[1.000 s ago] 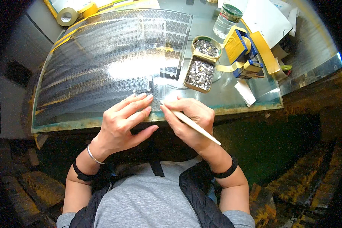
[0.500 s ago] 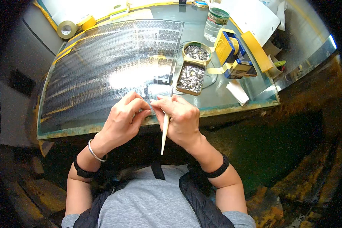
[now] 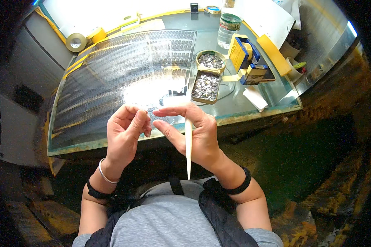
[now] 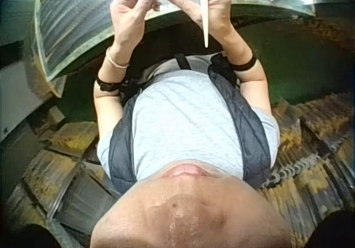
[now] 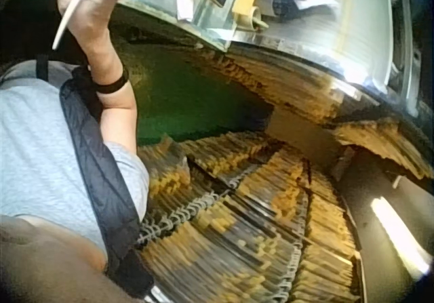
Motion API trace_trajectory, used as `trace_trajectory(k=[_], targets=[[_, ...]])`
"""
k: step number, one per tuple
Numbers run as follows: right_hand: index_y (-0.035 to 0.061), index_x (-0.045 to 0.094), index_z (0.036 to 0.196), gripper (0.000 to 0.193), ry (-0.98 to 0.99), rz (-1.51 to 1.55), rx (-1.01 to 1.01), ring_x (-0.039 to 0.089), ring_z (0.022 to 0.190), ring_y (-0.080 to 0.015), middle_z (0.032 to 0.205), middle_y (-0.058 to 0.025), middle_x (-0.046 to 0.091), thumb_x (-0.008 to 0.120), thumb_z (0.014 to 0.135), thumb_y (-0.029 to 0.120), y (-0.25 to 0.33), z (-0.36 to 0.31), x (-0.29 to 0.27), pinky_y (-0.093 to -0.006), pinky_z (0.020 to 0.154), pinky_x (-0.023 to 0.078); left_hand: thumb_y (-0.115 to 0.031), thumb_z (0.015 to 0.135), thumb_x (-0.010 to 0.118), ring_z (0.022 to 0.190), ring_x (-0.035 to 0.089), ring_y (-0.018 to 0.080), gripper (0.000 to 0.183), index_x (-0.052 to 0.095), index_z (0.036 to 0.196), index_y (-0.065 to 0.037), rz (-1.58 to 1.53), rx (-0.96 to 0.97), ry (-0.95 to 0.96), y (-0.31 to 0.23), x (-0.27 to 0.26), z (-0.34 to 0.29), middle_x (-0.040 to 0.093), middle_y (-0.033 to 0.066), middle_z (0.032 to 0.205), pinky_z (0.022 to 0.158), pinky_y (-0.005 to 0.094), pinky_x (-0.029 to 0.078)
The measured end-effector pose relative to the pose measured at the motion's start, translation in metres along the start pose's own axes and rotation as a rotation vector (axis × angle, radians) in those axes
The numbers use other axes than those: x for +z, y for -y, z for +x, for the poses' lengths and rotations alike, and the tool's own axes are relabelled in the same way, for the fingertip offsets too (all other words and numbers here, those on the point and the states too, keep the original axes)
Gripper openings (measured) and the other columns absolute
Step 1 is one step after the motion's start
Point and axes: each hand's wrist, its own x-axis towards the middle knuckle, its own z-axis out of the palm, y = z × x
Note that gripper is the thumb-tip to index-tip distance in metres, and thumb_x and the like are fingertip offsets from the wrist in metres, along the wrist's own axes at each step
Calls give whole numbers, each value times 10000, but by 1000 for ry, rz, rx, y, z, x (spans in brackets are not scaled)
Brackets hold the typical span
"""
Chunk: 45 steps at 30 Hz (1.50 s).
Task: The person is carefully aligning and assembling small metal components onto a larger metal sheet using a small brush-like tool.
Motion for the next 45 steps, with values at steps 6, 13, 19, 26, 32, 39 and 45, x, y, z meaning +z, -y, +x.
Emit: trace_trajectory(k=[6, 13, 19, 26, 32, 39, 45], targets=[[3, 610, 1044, 241, -94, 110, 29, 697, 956, -193, 966, -123, 701, 720, 838, -54, 11, -2, 8, -323, 877, 556, -135, 961, 633, 739, 640, 99, 171, 605, 1023, 22, 49, 106, 5, -2, 16, -8, 661, 65, 866, 636, 233, 537], [-1, 631, 976, 193, -201, 156, 38, 691, 874, -133, 924, -87, 699, 725, 812, -41, 17, -5, 12, -272, 794, 562, -125, 951, 644, 735, 652, 109, 186, 611, 1036, 37, 17, 121, 21, -2, 19, -15, 669, 77, 856, 626, 245, 551], [21, 613, 927, 217, -272, 35, 109, 677, 785, -98, 823, -50, 695, 761, 769, 0, 20, -5, 6, -240, 736, 541, 17, 836, 728, 705, 671, 159, 113, 699, 945, 17, 882, 759, 6, -22, 19, -8, 682, 105, 829, 623, 268, 550], [38, 613, 906, 227, -261, -92, 74, 674, 747, -89, 787, -53, 696, 776, 749, 17, 13, -13, 8, -236, 677, 531, 49, 741, 735, 694, 693, 218, 216, 719, 949, -6, 964, 766, 4, -19, 25, -6, 694, 120, 810, 607, 288, 558], [40, 620, 908, 231, -254, -144, -16, 681, 726, -111, 783, -62, 695, 781, 744, 30, 12, -14, 6, -250, 667, 535, 22, 777, 717, 675, 702, 159, 189, 729, 965, 13, 846, 494, 53, -24, 26, -8, 706, 112, 811, 599, 253, 564], [56, 624, 902, 247, -201, -275, -106, 687, 706, -156, 765, -62, 676, 784, 717, 22, 13, -13, 3, -274, 643, 532, 54, 848, 660, 776, 685, 109, 177, 725, 1013, 53, 696, 180, 147, -30, 20, -9, 711, 111, 890, 667, 205, 564], [65, 624, 897, 247, -178, -297, -119, 683, 694, -172, 764, -66, 674, 783, 713, 22, 14, -14, 3, -284, 633, 529, -6, 813, 713, 650, 701, 106, 147, 745, 954, 20, 673, 218, 104, -26, 19, -9, 726, 92, 783, 584, 204, 543]])
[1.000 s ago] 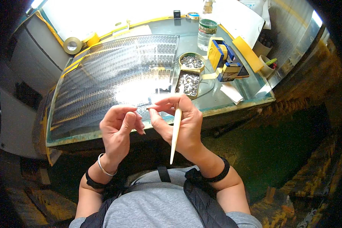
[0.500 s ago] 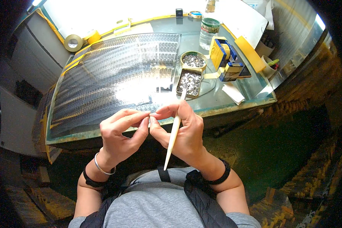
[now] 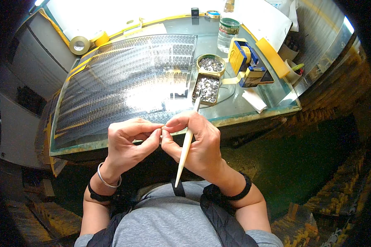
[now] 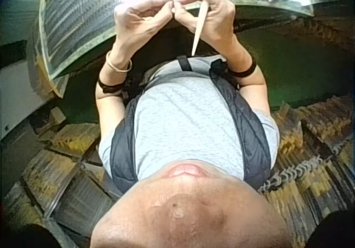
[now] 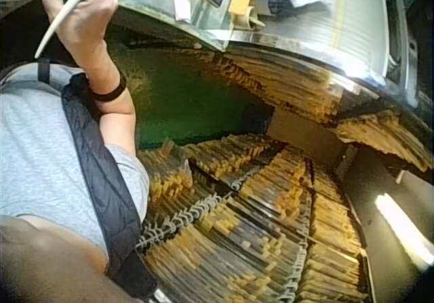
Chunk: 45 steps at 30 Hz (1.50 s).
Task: The person is carefully aligning and assembling small metal components onto a larger metal sheet using a small brush-like tool.
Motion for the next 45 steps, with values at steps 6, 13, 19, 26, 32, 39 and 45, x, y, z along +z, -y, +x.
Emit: trace_trajectory(k=[6, 13, 19, 26, 32, 39, 45], targets=[[61, 623, 887, 240, 18, -17, -15, 680, 692, -174, 761, -64, 674, 784, 713, 24, 0, 0, -2, -284, 633, 527, 41, 854, 675, 772, 667, 84, 141, 728, 984, 57, -30, -106, 85, -4, -5, -2, 711, 96, 880, 667, 191, 552], [62, 624, 886, 232, 42, 31, 68, 673, 666, -151, 743, -56, 669, 783, 721, 30, 3, 0, -2, -269, 614, 518, 35, 872, 670, 770, 671, 94, 127, 723, 985, 61, -171, -208, 113, 0, -4, -2, 711, 89, 885, 684, 207, 559], [65, 619, 908, 241, 49, 96, 83, 689, 683, -130, 745, -51, 675, 783, 734, 39, 2, 0, -2, -244, 606, 511, -27, 879, 691, 713, 637, 36, 105, 729, 934, 54, -375, -300, 83, 2, -3, -2, 718, 55, 813, 612, 175, 523], [64, 626, 927, 245, 91, 178, 202, 687, 689, -112, 755, -61, 695, 785, 742, 46, -1, -3, -3, -235, 608, 512, -21, 884, 690, 750, 679, 92, 122, 715, 967, 64, -483, -386, 121, 3, -6, -2, 723, 91, 846, 679, 211, 572], [57, 622, 951, 250, 118, 194, 237, 676, 695, -93, 755, -58, 702, 780, 758, 40, 1, -3, -4, -227, 609, 514, -30, 903, 667, 746, 700, 130, 143, 702, 985, 81, -539, -419, 147, 4, -8, -2, 721, 122, 866, 677, 246, 598], [32, 571, 954, 235, 68, 571, 466, 678, 807, -104, 842, -57, 670, 735, 802, -40, 2, -1, -6, -238, 743, 552, -104, 917, 643, 730, 705, 187, 229, 674, 1042, 86, -895, -683, 148, 13, -14, 2, 705, 162, 891, 676, 286, 606], [41, 545, 913, 227, -64, 555, 439, 673, 844, -104, 886, -60, 676, 716, 814, -69, -4, 3, -22, -247, 801, 548, -131, 907, 659, 765, 699, 180, 257, 672, 1071, 66, -949, -703, 152, 18, -14, 2, 700, 158, 931, 690, 291, 603]])
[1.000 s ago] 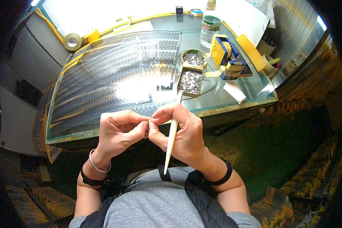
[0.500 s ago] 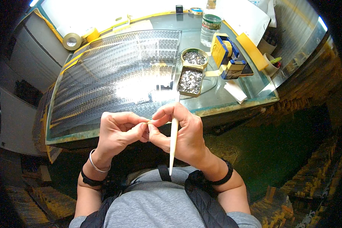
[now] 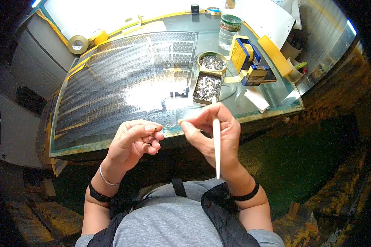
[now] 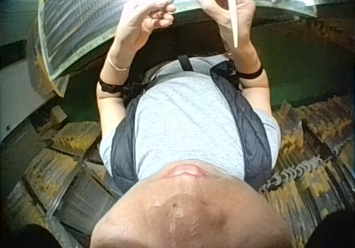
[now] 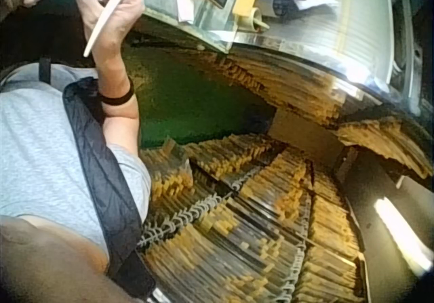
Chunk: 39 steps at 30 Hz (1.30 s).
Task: The person is carefully aligning and assembling small metal components onto a larger metal sheet using a small brush-like tool.
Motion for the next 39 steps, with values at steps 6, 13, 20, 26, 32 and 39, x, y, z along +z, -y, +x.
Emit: trace_trajectory(k=[6, 13, 20, 26, 32, 39], targets=[[26, 560, 915, 174, -75, -266, -109, 685, 873, -139, 911, -91, 694, 695, 841, -55, -10, 2, -26, -263, 803, 541, -97, 903, 654, 770, 697, 185, 248, 662, 1096, 59, -10, 36, 9, 2, -3, 0, 700, 162, 943, 706, 297, 604], [30, 584, 904, 164, -6, -743, -301, 721, 788, -249, 822, -126, 700, 721, 814, 35, -27, 8, -42, -324, 682, 545, 0, 867, 636, 721, 687, 179, 148, 656, 1004, 50, -6, 136, -98, 8, -16, -7, 690, 164, 894, 629, 253, 587], [31, 560, 892, 156, -109, -830, -357, 724, 902, -292, 841, -148, 703, 699, 823, 20, -32, 34, -54, -364, 730, 556, -32, 853, 673, 738, 656, 156, 120, 664, 959, 23, 97, 245, -107, 11, -24, -10, 688, 128, 896, 650, 249, 544], [37, 583, 858, 135, -247, -903, -580, 718, 871, -236, 856, -156, 705, 705, 813, 3, 6, 30, -76, -344, 744, 556, -17, 845, 680, 715, 619, 116, 63, 663, 902, 6, 277, 388, -199, 10, -44, -10, 664, 91, 885, 613, 214, 493], [31, 602, 826, 194, -856, -1210, -409, 665, 714, -165, 762, -85, 689, 784, 770, 69, 41, -3, -199, -302, 663, 519, 109, 780, 678, 742, 618, 149, 131, 670, 866, 11, 210, 460, -83, 15, -57, 1, 642, 113, 879, 646, 241, 522], [68, 614, 814, 202, -926, -1331, -81, 685, 681, -238, 744, -86, 704, 792, 754, 143, 24, -11, -215, -339, 641, 514, 147, 739, 692, 781, 610, 150, 182, 677, 859, 11, 192, 473, -63, 18, -62, 1, 638, 114, 878, 666, 238, 514]])
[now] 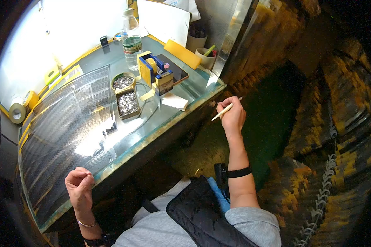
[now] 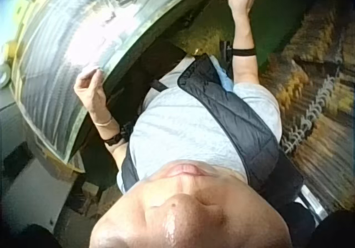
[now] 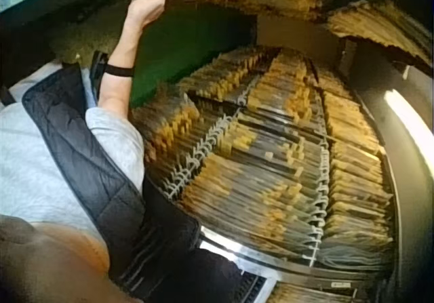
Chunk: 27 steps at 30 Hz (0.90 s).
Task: The person is carefully aligning and assembling small metal components onto a larger metal sheet using a small brush-like tool.
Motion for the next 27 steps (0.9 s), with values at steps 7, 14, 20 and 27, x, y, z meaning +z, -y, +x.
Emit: trace_trajectory(k=[7, 14, 20, 27], targets=[[51, 680, 934, 124, -38, 190, -121, 692, 727, -248, 793, -119, 703, 691, 892, 167, 2, -24, 15, -332, 664, 526, 147, 735, 696, 804, 601, 157, 171, 709, 870, 43, -1, -36, 20, -3, 0, 1, 632, 111, 878, 701, 231, 490], [-29, 521, 1123, 309, 300, 398, -651, 547, 889, -289, 939, -156, 550, 608, 950, 212, 97, -56, 15, -377, 805, 450, 118, 773, 676, 791, 585, 144, 151, 710, 909, 62, -9, -11, 33, -4, 0, 0, 615, 106, 918, 694, 238, 477], [18, 545, 1108, 304, 446, 170, -898, 530, 977, -337, 1024, -162, 544, 633, 818, 32, 129, -49, 68, -421, 899, 446, 127, 782, 667, 808, 592, 154, 167, 706, 927, 54, -87, -34, 53, -2, -1, -1, 621, 110, 937, 701, 245, 478], [30, 637, 1086, 321, 373, 203, -782, 555, 1028, -310, 1044, -147, 618, 670, 767, 16, 123, -40, 56, -409, 941, 455, 136, 773, 685, 815, 602, 156, 168, 689, 903, 30, -139, -81, -40, -2, 2, -3, 629, 116, 925, 694, 225, 489]])
